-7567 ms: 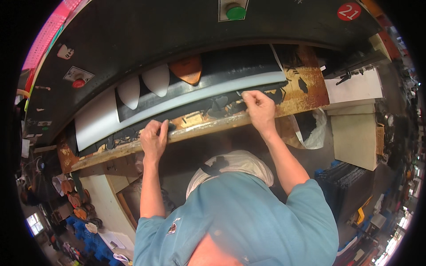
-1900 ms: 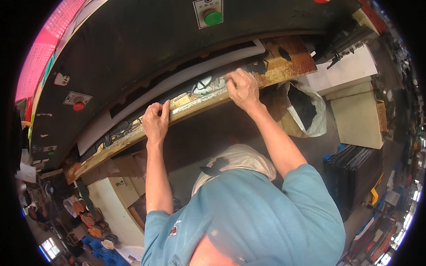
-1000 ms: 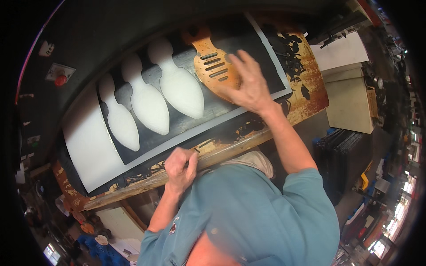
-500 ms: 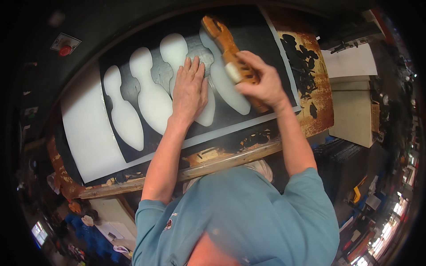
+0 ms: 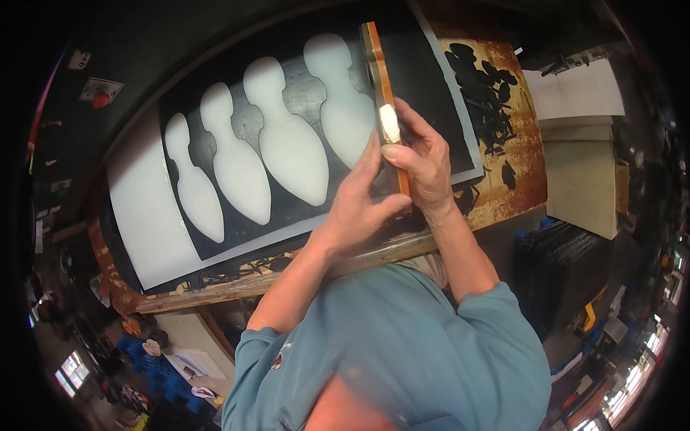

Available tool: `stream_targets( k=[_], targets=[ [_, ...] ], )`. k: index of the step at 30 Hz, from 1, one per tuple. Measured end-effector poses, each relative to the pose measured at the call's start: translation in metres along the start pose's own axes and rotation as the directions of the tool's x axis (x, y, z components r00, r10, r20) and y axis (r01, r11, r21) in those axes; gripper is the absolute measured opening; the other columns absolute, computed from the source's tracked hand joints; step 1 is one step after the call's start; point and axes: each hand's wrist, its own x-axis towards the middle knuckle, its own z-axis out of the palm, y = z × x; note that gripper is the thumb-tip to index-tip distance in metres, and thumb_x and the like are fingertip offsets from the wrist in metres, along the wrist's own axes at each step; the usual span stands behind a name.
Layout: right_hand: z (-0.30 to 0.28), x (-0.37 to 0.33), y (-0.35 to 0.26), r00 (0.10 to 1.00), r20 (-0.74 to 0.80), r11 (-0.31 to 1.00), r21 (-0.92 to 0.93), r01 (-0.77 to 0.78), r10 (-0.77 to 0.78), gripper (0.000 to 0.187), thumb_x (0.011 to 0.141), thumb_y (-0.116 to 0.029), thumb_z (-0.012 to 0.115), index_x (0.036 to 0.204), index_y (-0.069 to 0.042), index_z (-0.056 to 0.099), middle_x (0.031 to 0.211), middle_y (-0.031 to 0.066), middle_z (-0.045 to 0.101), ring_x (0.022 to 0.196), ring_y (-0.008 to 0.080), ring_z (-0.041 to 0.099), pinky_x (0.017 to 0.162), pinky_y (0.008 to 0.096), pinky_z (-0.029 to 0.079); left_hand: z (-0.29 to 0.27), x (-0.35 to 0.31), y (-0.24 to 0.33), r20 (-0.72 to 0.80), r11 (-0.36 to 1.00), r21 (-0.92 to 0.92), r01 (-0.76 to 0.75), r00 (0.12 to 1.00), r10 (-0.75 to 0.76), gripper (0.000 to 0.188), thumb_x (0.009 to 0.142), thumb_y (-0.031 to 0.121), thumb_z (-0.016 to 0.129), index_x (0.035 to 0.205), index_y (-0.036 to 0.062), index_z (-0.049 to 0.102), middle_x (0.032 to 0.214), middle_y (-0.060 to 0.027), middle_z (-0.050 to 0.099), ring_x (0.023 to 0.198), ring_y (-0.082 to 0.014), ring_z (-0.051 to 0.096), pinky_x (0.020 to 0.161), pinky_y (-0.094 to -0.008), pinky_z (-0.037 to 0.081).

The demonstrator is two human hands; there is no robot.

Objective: The person uses a wooden-handled die-cutting tool to press and cut multiple black insole-shaped pieces from a sheet of material on a workbench. They repeatedly position the tool, apply pressure, and remove the cut pieces, stacking them on the bench.

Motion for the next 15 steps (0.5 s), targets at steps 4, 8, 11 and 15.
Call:
stream_targets(
  k=[4,8,11,15],
  targets=[
    [0.003,0.000,-0.001,1.000,0.017,1.000,0.021,-0.002,0.002,0.083,0.086,-0.016,0.076,0.157,0.012,0.045,0.133,0.0151,0.064,0.120,0.0177,0.062,0.107,0.0297,0.048,-0.011,-0.006,-0.008,-0.081,0.996,0.048,-0.080,0.993,0.084,0.056,0.105,0.011,0.067,0.157,-0.0040,0.052,0.159,-0.0262,0.054,0.147,-0.0325,0.056,0.119,-0.0374,0.045],
    [-0.004,-0.002,-0.007,0.999,0.007,0.999,0.042,-0.034,0.034,0.083,0.086,-0.021,0.074,0.157,0.011,0.047,0.129,0.0147,0.067,0.110,0.0160,0.066,0.098,0.0267,0.054,-0.019,-0.022,-0.004,-0.320,0.903,-0.185,0.388,0.845,-0.429,0.037,0.114,0.018,0.056,0.142,-0.0033,0.065,0.117,-0.0066,0.073,0.106,-0.0120,0.064,0.093,-0.0275,0.052],
    [-0.017,-0.005,-0.019,0.997,0.025,0.990,0.117,-0.076,0.074,0.082,0.085,-0.024,0.072,0.156,0.010,0.048,0.129,0.0152,0.069,0.109,0.0173,0.069,0.099,0.0268,0.057,-0.059,-0.037,-0.009,-0.488,0.889,-0.230,0.395,0.744,-0.457,0.039,0.115,0.024,0.056,0.139,-0.0050,0.067,0.120,-0.0061,0.076,0.105,-0.0097,0.067,0.097,-0.0273,0.053],
    [-0.031,-0.011,-0.028,0.999,-0.020,0.989,-0.141,0.047,-0.050,0.083,0.082,-0.018,0.079,0.154,0.010,0.051,0.138,0.0189,0.066,0.128,0.0239,0.065,0.110,0.0339,0.052,-0.101,-0.072,-0.015,-0.541,0.941,-0.237,0.243,0.771,-0.335,0.036,0.115,0.020,0.056,0.139,-0.0052,0.066,0.124,-0.0078,0.075,0.111,-0.0123,0.069,0.101,-0.0294,0.054]
  ],
)
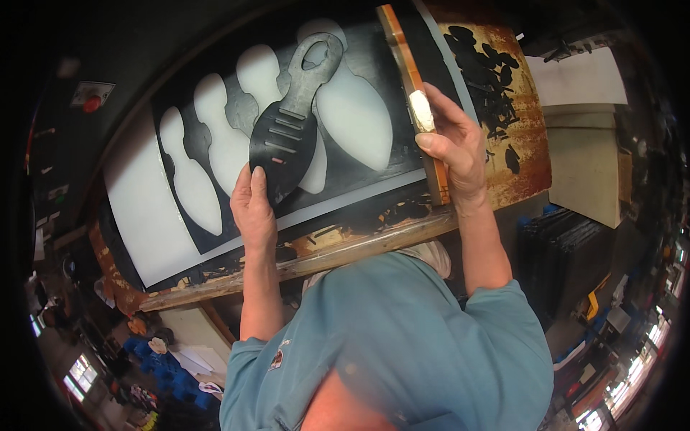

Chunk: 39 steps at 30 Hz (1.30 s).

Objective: The person uses a wooden-handled die-cutting tool to press and cut multiple black insole-shaped pieces from a sheet of material on a workbench. They repeatedly position the tool, apply pressure, and remove the cut pieces, stacking them on the bench.

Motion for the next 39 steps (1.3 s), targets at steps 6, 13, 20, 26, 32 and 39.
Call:
stream_targets(
  k=[6,13,20,26,32,39],
  targets=[
    [-0.002,0.003,0.018,0.968,-0.025,0.504,-0.857,0.109,-0.251,0.082,0.074,-0.028,0.089,0.147,-0.002,0.064,0.157,0.0256,0.047,0.138,0.0399,0.054,0.116,0.0464,0.046,-0.012,-0.003,0.005,0.019,0.998,-0.049,0.030,0.999,-0.029,0.039,0.111,0.007,0.056,0.148,-0.0071,0.057,0.131,-0.0122,0.072,0.118,-0.0152,0.067,0.106,-0.0309,0.052],
    [-0.003,0.002,0.030,0.940,0.182,0.078,-0.974,0.213,-0.290,0.091,0.074,-0.038,0.090,0.149,0.002,0.058,0.156,0.0352,0.043,0.132,0.0509,0.050,0.113,0.0558,0.044,-0.095,0.016,0.005,-0.244,0.920,0.353,-0.171,0.932,0.267,0.036,0.110,0.006,0.058,0.145,-0.0015,0.065,0.132,-0.0119,0.073,0.121,-0.0175,0.066,0.107,-0.0315,0.052],
    [-0.009,-0.012,0.036,0.945,0.118,0.140,-0.976,0.167,-0.304,0.104,0.072,-0.040,0.095,0.155,0.004,0.051,0.162,0.0391,0.037,0.143,0.0540,0.046,0.119,0.0569,0.041,-0.385,0.063,0.015,-0.595,0.727,0.686,-0.019,0.560,0.576,0.039,0.105,0.010,0.064,0.142,-0.0009,0.067,0.133,-0.0152,0.073,0.112,-0.0218,0.070,0.101,-0.0345,0.056],
    [-0.009,-0.009,0.039,0.941,0.112,0.097,-0.984,0.150,-0.318,0.095,0.072,-0.037,0.089,0.153,0.000,0.056,0.161,0.0335,0.041,0.139,0.0514,0.049,0.117,0.0548,0.043,-0.572,0.067,0.037,-0.627,0.311,0.746,0.589,0.464,0.626,0.056,0.101,0.028,0.064,0.143,-0.0105,0.062,0.143,-0.0328,0.064,0.131,-0.0444,0.063,0.115,-0.0464,0.048],
    [-0.010,-0.007,0.033,0.921,0.147,0.143,-0.967,0.210,-0.360,0.083,0.068,-0.033,0.088,0.140,0.004,0.067,0.155,0.0330,0.047,0.130,0.0487,0.054,0.112,0.0530,0.047,-0.469,0.093,0.026,-0.459,0.378,0.883,0.279,0.683,0.568,0.057,0.106,0.035,0.065,0.144,-0.0069,0.064,0.147,-0.0260,0.065,0.139,-0.0407,0.060,0.119,-0.0437,0.045],
    [-0.027,0.021,0.006,0.903,0.179,0.270,-0.915,0.299,-0.391,0.083,0.066,-0.031,0.088,0.141,-0.002,0.069,0.152,0.0307,0.051,0.129,0.0452,0.056,0.110,0.0503,0.050,-0.195,0.072,-0.017,-0.054,0.428,0.883,-0.191,0.866,0.498,0.046,0.108,0.019,0.067,0.147,-0.0025,0.062,0.160,-0.0220,0.053,0.152,-0.0359,0.047,0.126,-0.0433,0.036]
  ],
)
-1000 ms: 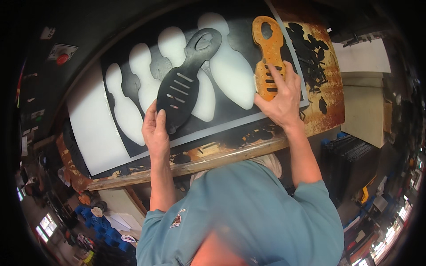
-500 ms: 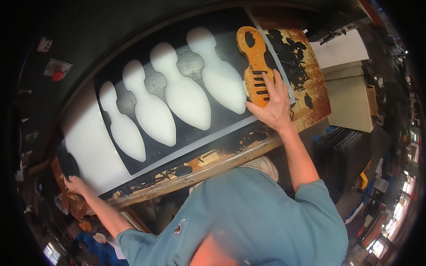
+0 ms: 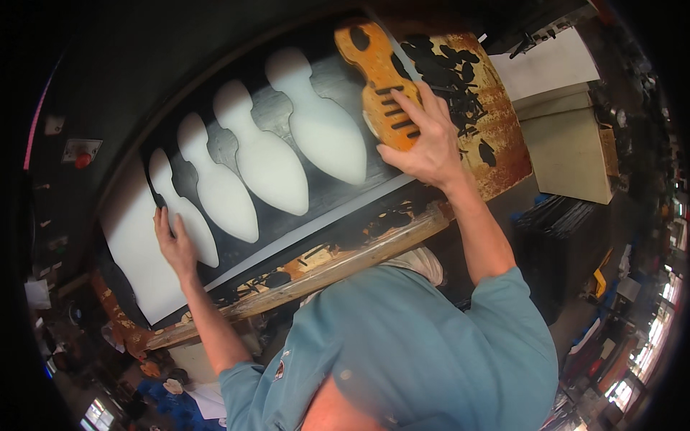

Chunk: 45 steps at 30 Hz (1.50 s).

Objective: The person uses a wooden-handled die-cutting tool to press and cut multiple black insole-shaped pieces from a sheet of material on a workbench. They repeatedly position the tool, apply pressure, and remove the cut pieces, stacking them on the bench.

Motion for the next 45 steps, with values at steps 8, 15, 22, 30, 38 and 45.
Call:
stream_targets(
  k=[8,15,22,30,38,45],
  targets=[
    [0.033,0.012,0.013,0.993,0.019,0.992,-0.043,0.120,-0.119,0.079,0.069,-0.032,0.087,0.140,-0.002,0.069,0.154,0.0353,0.047,0.133,0.0495,0.052,0.111,0.0523,0.050,0.008,-0.003,0.027,-0.022,0.988,0.153,-0.028,0.999,0.032,0.044,0.108,0.020,0.066,0.145,-0.0031,0.063,0.163,-0.0237,0.049,0.153,-0.0395,0.044,0.124,-0.0460,0.038],
    [0.018,0.007,0.026,0.998,0.033,0.985,0.165,0.044,-0.050,0.065,0.081,-0.029,0.085,0.138,-0.001,0.070,0.157,0.0308,0.050,0.141,0.0459,0.053,0.114,0.0491,0.048,0.004,-0.004,0.026,-0.096,0.993,0.109,-0.040,0.994,0.050,0.037,0.108,0.015,0.065,0.140,-0.0033,0.067,0.158,-0.0213,0.056,0.153,-0.0373,0.046,0.124,-0.0462,0.040],
    [-0.001,-0.044,0.060,0.978,-0.181,0.975,0.179,0.135,-0.102,0.023,0.091,-0.003,0.076,0.112,0.007,0.076,0.119,0.0232,0.074,0.111,0.0389,0.071,0.096,0.0431,0.058,0.009,-0.051,0.089,-0.083,0.973,-0.070,-0.221,0.973,0.215,0.031,0.108,0.003,0.059,0.136,-0.0049,0.069,0.147,-0.0210,0.065,0.145,-0.0375,0.056,0.123,-0.0466,0.041],
    [-0.010,-0.068,0.043,0.982,-0.164,0.976,0.181,0.120,-0.090,0.066,0.080,-0.021,0.093,0.134,0.005,0.067,0.140,0.0233,0.067,0.127,0.0384,0.065,0.109,0.0477,0.050,0.030,-0.173,0.226,0.107,0.827,-0.533,-0.179,0.955,0.276,0.009,0.097,-0.006,0.067,0.099,-0.0013,0.074,0.099,-0.0169,0.078,0.093,-0.0284,0.076,0.086,-0.0389,0.060],
    [0.020,-0.064,0.058,0.978,-0.156,0.982,0.105,0.159,-0.141,0.079,0.078,-0.028,0.094,0.143,0.004,0.063,0.154,0.0263,0.059,0.133,0.0410,0.061,0.115,0.0499,0.045,0.062,-0.192,0.242,0.135,0.871,-0.375,-0.317,0.911,0.390,0.010,0.093,0.001,0.077,0.091,0.0043,0.067,0.090,-0.0112,0.072,0.075,-0.0334,0.070,0.066,-0.0412,0.056],
    [-0.002,-0.053,0.037,0.960,-0.247,0.970,0.169,0.177,-0.132,0.059,0.083,-0.021,0.088,0.133,0.004,0.068,0.138,0.0211,0.069,0.126,0.0398,0.063,0.110,0.0474,0.049,0.059,-0.198,0.240,0.116,0.906,-0.318,-0.279,0.937,0.330,0.011,0.096,0.006,0.076,0.091,0.0037,0.067,0.088,-0.0135,0.070,0.074,-0.0362,0.069,0.065,-0.0433,0.055]
  ],
)
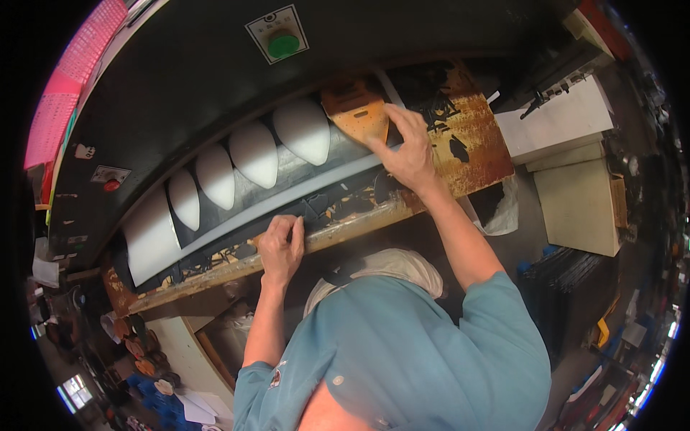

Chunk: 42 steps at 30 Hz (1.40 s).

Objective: The person uses a wooden-handled die-cutting tool to press and cut multiple black insole-shaped pieces from a sheet of material on a workbench. They repeatedly position the tool, apply pressure, and remove the cut pieces, stacking them on the bench.

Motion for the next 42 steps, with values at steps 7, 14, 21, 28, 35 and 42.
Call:
stream_targets(
  k=[7,14,21,28,35,42],
  targets=[
    [-0.003,0.057,-0.096,0.929,-0.184,0.870,0.328,0.367,-0.322,0.002,0.095,0.002,0.075,0.097,0.001,0.074,0.089,0.0079,0.071,0.077,0.0175,0.068,0.070,0.0302,0.055,-0.002,-0.008,-0.003,-0.093,0.998,0.059,0.025,0.995,-0.020,0.018,0.099,0.014,0.074,0.087,0.0017,0.069,0.087,-0.0181,0.071,0.077,-0.0418,0.069,0.069,-0.0484,0.055],
    [0.000,0.005,-0.089,0.928,-0.084,0.892,0.258,0.372,-0.363,0.004,0.095,-0.003,0.071,0.093,0.000,0.072,0.084,0.0136,0.068,0.075,0.0315,0.069,0.068,0.0401,0.055,0.002,-0.013,-0.003,-0.130,0.989,0.132,0.068,0.990,-0.051,0.023,0.102,0.021,0.073,0.088,0.0027,0.069,0.088,-0.0176,0.071,0.081,-0.0418,0.070,0.073,-0.0490,0.055],
    [-0.014,-0.104,-0.044,0.955,-0.070,0.954,-0.104,0.281,-0.289,0.010,0.091,-0.013,0.069,0.082,-0.011,0.071,0.081,0.0085,0.063,0.080,0.0299,0.067,0.072,0.0439,0.053,0.006,-0.011,0.014,-0.196,0.995,0.048,0.088,0.978,-0.077,0.027,0.100,0.016,0.075,0.079,-0.0003,0.069,0.076,-0.0176,0.066,0.067,-0.0322,0.063,0.065,-0.0419,0.052],
    [-0.022,-0.111,-0.049,0.969,-0.144,0.979,-0.051,0.197,-0.202,0.008,0.091,-0.015,0.072,0.084,-0.011,0.069,0.081,0.0063,0.064,0.077,0.0297,0.069,0.072,0.0426,0.053,0.000,-0.012,0.025,-0.131,0.993,0.111,0.050,0.991,-0.035,0.035,0.105,0.026,0.073,0.084,-0.0019,0.070,0.077,-0.0161,0.068,0.065,-0.0289,0.062,0.066,-0.0402,0.051],
    [-0.016,-0.125,-0.050,0.989,-0.075,0.992,0.012,0.128,-0.127,0.006,0.093,-0.014,0.071,0.088,-0.010,0.070,0.086,0.0072,0.066,0.083,0.0316,0.069,0.079,0.0448,0.054,-0.002,-0.029,0.015,-0.142,0.982,0.190,0.002,0.989,0.026,0.036,0.106,0.026,0.073,0.084,-0.0010,0.067,0.076,-0.0175,0.067,0.064,-0.0305,0.061,0.065,-0.0420,0.051],
    [-0.015,-0.129,-0.047,0.995,-0.040,0.995,0.046,0.091,-0.089,0.006,0.095,-0.016,0.070,0.093,-0.010,0.072,0.093,0.0093,0.067,0.092,0.0348,0.069,0.084,0.0471,0.053,0.000,-0.033,0.017,-0.144,0.985,0.170,-0.009,0.989,0.034,0.036,0.104,0.023,0.074,0.079,0.0002,0.064,0.072,-0.0167,0.064,0.061,-0.0314,0.059,0.061,-0.0428,0.049]
  ],
)
